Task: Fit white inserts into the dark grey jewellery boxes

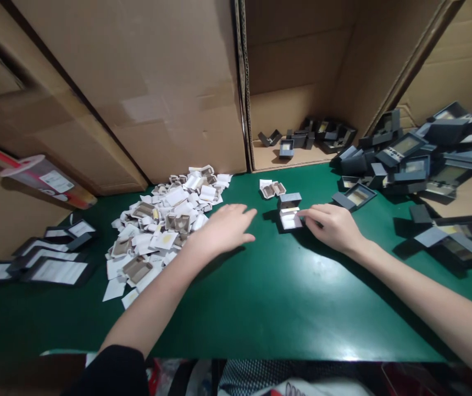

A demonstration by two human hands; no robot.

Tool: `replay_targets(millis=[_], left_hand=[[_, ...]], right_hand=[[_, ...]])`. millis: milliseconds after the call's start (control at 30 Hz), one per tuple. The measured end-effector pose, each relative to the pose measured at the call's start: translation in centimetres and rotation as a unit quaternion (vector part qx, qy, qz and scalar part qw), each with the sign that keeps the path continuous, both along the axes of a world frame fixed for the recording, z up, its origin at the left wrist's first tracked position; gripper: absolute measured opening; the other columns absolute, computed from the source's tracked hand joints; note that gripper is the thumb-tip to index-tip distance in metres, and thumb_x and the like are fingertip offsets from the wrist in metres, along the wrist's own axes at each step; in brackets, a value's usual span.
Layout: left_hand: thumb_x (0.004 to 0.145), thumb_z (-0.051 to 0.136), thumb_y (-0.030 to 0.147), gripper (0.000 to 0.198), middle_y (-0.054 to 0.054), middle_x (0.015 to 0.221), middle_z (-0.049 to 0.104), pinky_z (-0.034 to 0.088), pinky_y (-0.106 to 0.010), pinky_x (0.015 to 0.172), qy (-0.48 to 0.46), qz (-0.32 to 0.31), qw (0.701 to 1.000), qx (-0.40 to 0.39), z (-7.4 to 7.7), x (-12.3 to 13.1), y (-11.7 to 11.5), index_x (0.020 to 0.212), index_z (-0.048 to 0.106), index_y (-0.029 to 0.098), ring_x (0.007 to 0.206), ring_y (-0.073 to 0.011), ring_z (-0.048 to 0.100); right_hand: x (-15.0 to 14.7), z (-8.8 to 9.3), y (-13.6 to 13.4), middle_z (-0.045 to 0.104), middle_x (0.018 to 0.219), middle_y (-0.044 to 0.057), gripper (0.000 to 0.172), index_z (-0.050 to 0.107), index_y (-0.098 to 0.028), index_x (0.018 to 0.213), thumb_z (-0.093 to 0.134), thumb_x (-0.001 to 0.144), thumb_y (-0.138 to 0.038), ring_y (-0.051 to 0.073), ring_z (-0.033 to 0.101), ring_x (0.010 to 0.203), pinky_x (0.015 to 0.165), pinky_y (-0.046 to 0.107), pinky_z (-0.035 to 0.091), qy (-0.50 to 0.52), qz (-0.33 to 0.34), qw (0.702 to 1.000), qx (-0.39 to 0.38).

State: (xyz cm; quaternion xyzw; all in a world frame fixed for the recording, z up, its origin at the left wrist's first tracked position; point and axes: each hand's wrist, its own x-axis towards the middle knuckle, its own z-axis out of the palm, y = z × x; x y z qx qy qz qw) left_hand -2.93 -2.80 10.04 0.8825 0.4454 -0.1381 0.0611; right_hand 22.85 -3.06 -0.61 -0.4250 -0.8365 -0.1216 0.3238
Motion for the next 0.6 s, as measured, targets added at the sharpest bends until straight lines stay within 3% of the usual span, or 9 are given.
replay_targets(millis=[100, 300, 467, 600], left_hand=[[0.087, 0.056, 0.035, 0.059, -0.014, 0.136, 0.052, 0.045, -0.036, 0.093, 0.009, 0.083, 0.997, 0.000, 1.8, -2.9, 1.3, 0.140, 0.038, 0.017, 0.119, -0.0290, 0.053], [0.081, 0.058, 0.035, 0.055, -0.009, 0.134, 0.054, 0.042, -0.035, 0.095, -0.011, 0.180, 0.983, 0.016, 4.1, -7.6, 2.8, 0.134, 0.048, 0.021, 0.119, -0.0281, 0.054], [0.082, 0.056, 0.039, 0.049, -0.009, 0.127, 0.060, 0.046, -0.031, 0.087, -0.058, 0.230, 0.971, 0.029, 3.5, -8.9, 4.2, 0.127, 0.054, 0.022, 0.108, -0.0255, 0.060], [0.079, 0.058, 0.030, 0.047, -0.009, 0.123, 0.063, 0.046, -0.029, 0.085, -0.072, 0.219, 0.972, 0.046, 2.1, -9.4, 5.4, 0.124, 0.058, 0.020, 0.100, -0.0238, 0.063]], right_hand=[[0.0, 0.0, -0.1, 0.066, 0.068, 0.001, 0.023, 0.069, -0.018, 0.080, 0.048, 0.081, -0.009, 0.013, 0.055, 0.056, 0.058, 0.025, 0.041, 0.005, 0.023, 1.000, 0.008], [-0.3, 0.3, -0.3, 0.069, 0.072, 0.003, 0.022, 0.068, -0.018, 0.079, 0.048, 0.081, -0.009, 0.014, 0.063, 0.065, 0.060, 0.024, 0.044, 0.026, 0.059, 0.997, -0.034], [-0.4, 0.4, -0.4, 0.069, 0.073, 0.003, 0.022, 0.067, -0.019, 0.079, 0.047, 0.083, -0.010, 0.015, 0.063, 0.064, 0.060, 0.025, 0.046, 0.016, 0.055, 0.997, -0.041], [-0.4, 0.2, -0.4, 0.070, 0.076, 0.003, 0.022, 0.067, -0.019, 0.080, 0.046, 0.085, -0.012, 0.015, 0.065, 0.065, 0.061, 0.026, 0.048, 0.016, 0.057, 0.997, -0.045]])
